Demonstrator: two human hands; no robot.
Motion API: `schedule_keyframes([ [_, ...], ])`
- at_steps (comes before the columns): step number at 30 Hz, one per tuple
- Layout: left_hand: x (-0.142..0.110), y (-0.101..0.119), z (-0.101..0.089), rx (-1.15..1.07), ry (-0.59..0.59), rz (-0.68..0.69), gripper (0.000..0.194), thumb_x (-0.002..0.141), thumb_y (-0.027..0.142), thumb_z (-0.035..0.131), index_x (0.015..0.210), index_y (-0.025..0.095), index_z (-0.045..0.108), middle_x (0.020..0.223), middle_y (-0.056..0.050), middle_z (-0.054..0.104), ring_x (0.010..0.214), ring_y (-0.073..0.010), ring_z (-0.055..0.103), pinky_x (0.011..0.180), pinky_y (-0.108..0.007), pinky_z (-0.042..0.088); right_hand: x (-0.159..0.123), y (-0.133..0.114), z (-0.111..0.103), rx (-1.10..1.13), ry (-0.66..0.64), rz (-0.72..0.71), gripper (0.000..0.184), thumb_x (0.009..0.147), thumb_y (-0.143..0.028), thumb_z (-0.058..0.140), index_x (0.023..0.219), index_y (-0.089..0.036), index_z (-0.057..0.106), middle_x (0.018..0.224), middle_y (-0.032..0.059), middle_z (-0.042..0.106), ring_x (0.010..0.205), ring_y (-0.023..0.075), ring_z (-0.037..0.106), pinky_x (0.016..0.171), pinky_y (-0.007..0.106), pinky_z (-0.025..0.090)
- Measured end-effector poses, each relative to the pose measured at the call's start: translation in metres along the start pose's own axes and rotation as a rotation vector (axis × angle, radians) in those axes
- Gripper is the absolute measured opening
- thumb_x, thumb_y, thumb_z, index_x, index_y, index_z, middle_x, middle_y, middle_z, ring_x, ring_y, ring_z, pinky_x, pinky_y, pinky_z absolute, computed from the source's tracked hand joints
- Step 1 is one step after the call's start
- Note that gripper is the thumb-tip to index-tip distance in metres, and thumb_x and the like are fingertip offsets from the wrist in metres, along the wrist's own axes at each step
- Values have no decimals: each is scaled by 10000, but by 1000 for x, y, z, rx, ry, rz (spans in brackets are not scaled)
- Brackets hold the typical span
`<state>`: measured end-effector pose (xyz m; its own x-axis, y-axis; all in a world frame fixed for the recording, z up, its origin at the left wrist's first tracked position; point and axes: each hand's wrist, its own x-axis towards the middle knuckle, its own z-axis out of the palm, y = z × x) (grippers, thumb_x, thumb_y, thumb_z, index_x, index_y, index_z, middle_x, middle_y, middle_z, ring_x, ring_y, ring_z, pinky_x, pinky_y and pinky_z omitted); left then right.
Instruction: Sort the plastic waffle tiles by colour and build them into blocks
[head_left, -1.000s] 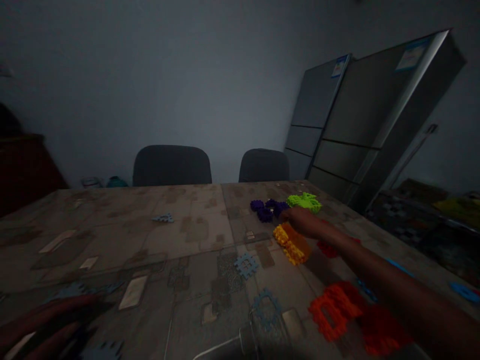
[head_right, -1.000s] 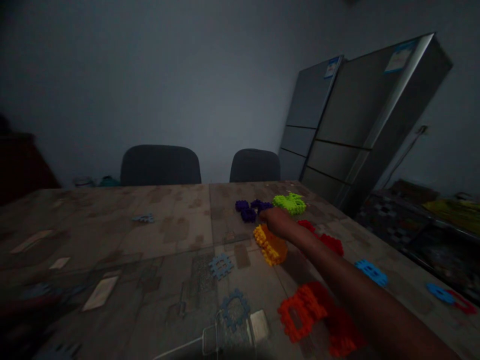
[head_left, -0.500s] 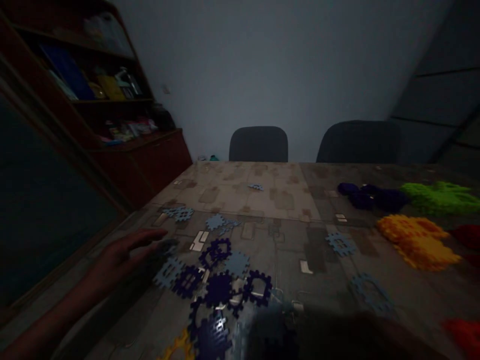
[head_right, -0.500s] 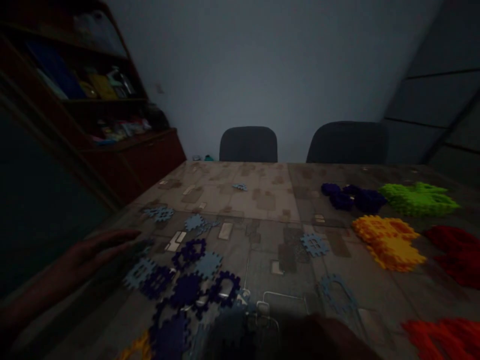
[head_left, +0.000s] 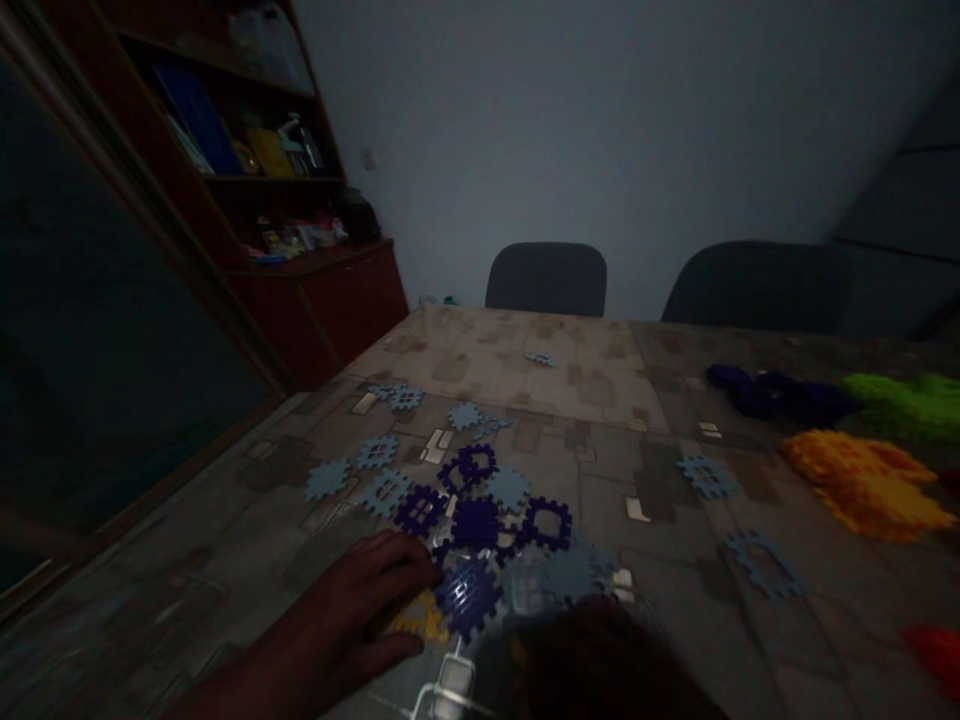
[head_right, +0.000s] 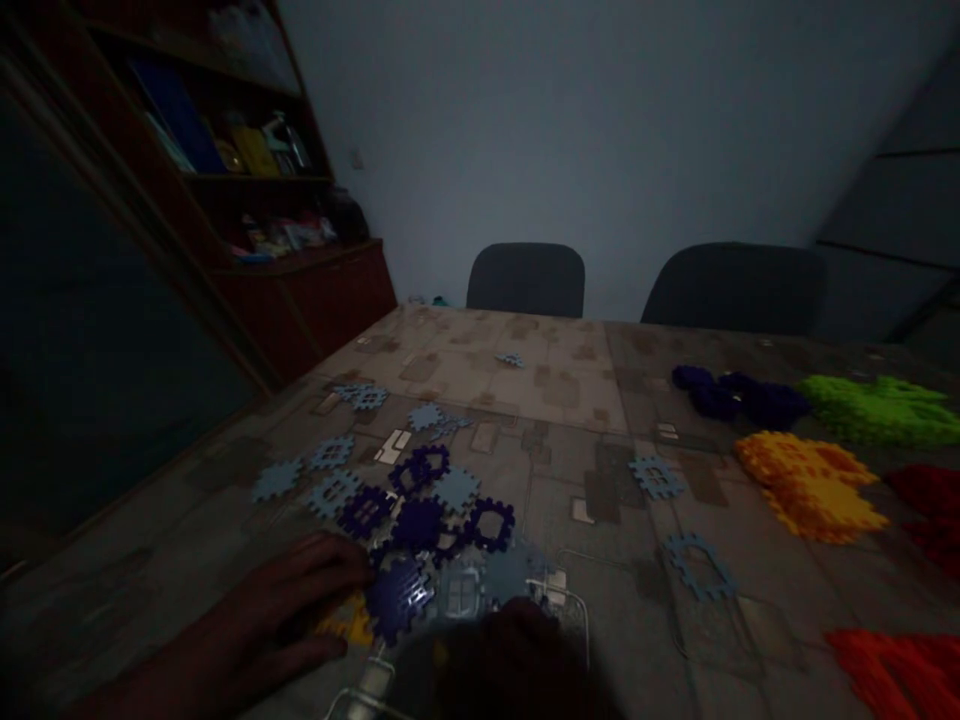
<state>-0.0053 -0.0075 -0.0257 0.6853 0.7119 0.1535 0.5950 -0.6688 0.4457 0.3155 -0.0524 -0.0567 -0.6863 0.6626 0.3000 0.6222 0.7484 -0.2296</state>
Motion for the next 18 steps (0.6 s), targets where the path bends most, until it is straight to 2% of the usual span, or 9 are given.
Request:
schedule_keyframes([
  [2, 5, -3, 1, 43, 11, 7, 337, 1010, 443, 539, 1321, 315, 532, 1228, -47, 605, 1086, -215, 601, 917, -284, 541, 7, 10, -1, -20, 27, -20, 89, 881, -250, 672, 959, -234, 632, 850, -8, 700, 748, 163, 617, 727, 283, 508],
  [6, 17, 5, -8, 112, 56, 80, 324, 1019, 472, 506, 1298, 315, 557, 1173, -34, 648, 1012, -199, 641, 832, -231, 562, 8, 15, -6, -41, -1, 23, 169, 866, -342, 685, 950, -218, 608, 844, 12, 667, 741, 174, 586, 660, 296, 459],
  [11, 23, 19, -16, 83, 83, 87, 380, 994, 488, 551, 1357, 383, 507, 1215, 4, 651, 1039, -185, 658, 836, -200, 574, 2, 9, 17, -119, 67, -14, 153, 881, -335, 673, 848, -206, 596, 786, 2, 661, 733, 172, 584, 683, 299, 460],
  [14, 20, 17, -12, 74, 92, 39, 471, 973, 490, 586, 1413, 403, 442, 1255, 4, 640, 1089, -208, 651, 872, -235, 584, -1, 9, 26, -139, 41, -13, 162, 884, -347, 668, 834, -207, 605, 782, 7, 662, 761, 178, 589, 705, 304, 472],
  [18, 24, 18, -4, 86, 148, 42, 469, 989, 527, 529, 1430, 417, 418, 1288, -19, 621, 1114, -244, 638, 893, -305, 595, -12, 12, 21, -150, 40, -16, 145, 910, -337, 621, 857, -202, 620, 790, 20, 682, 783, 188, 609, 754, 321, 487],
])
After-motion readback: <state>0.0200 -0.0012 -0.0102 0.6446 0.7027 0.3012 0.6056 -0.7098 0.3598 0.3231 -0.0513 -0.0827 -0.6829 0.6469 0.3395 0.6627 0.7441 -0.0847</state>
